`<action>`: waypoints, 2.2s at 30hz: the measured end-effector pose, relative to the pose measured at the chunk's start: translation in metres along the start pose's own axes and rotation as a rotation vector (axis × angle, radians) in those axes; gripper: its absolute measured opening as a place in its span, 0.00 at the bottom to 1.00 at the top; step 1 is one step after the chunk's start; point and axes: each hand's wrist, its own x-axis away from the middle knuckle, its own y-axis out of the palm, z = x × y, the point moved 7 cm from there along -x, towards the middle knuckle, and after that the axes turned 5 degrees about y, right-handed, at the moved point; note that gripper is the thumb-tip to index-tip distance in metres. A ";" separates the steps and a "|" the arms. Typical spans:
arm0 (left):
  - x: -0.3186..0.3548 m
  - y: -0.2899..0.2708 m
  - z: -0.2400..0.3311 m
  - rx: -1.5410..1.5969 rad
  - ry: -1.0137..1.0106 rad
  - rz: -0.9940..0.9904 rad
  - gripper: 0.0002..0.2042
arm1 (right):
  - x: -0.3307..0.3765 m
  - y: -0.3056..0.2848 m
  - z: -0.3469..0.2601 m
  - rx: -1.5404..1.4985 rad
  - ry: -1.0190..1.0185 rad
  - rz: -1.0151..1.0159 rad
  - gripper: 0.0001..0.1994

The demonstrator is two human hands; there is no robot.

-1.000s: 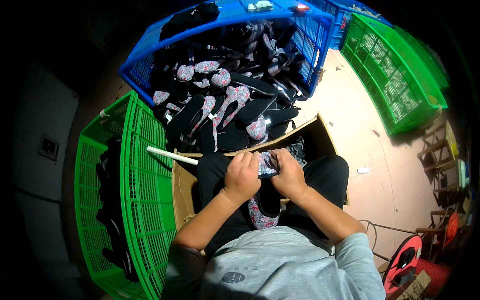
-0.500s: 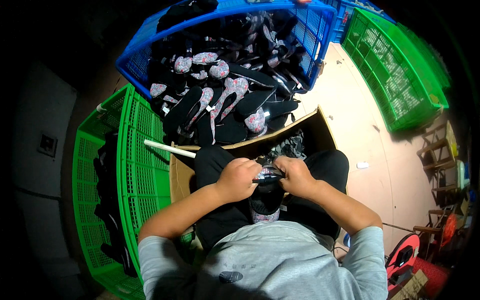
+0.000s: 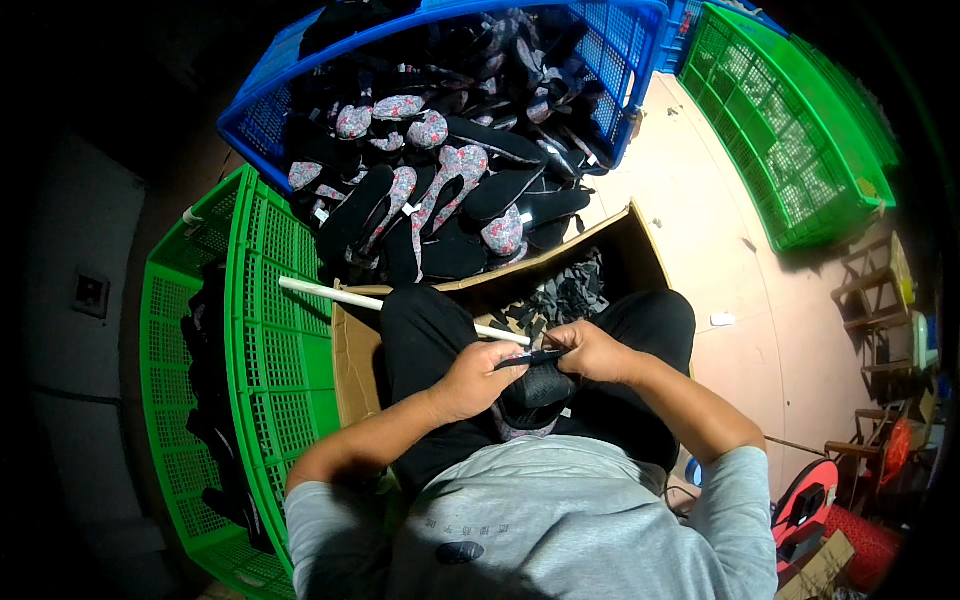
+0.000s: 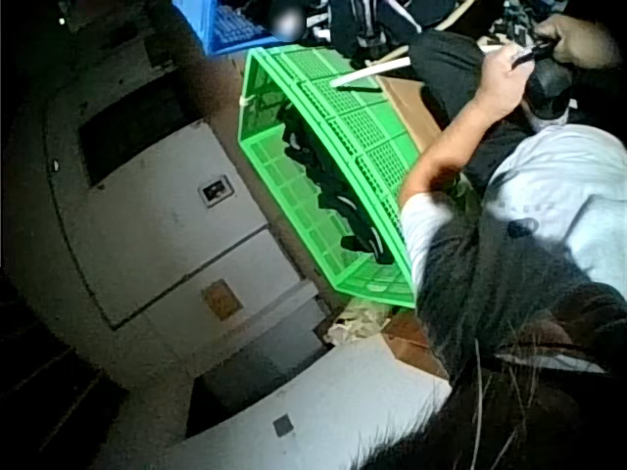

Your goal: The person sits on the floor and sews the upper fabric onto the sole of a slipper using a needle and thread. They repeatedly pull the thread through the material to secure the parts together, handling the items one at a time.

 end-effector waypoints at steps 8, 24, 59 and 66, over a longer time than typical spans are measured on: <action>0.021 0.043 -0.028 1.012 -0.356 -0.014 0.15 | -0.024 0.005 0.072 -0.456 0.056 -0.221 0.09; 0.017 0.035 -0.024 1.280 -0.242 -0.025 0.20 | -0.019 -0.004 0.059 -0.496 0.023 0.064 0.08; 0.102 -0.123 0.034 -0.499 0.015 0.807 0.02 | -0.011 0.046 0.053 -0.295 -0.437 0.276 0.13; 0.039 -0.054 0.036 -0.601 0.065 0.090 0.14 | -0.007 0.046 0.048 -0.233 -0.424 0.291 0.13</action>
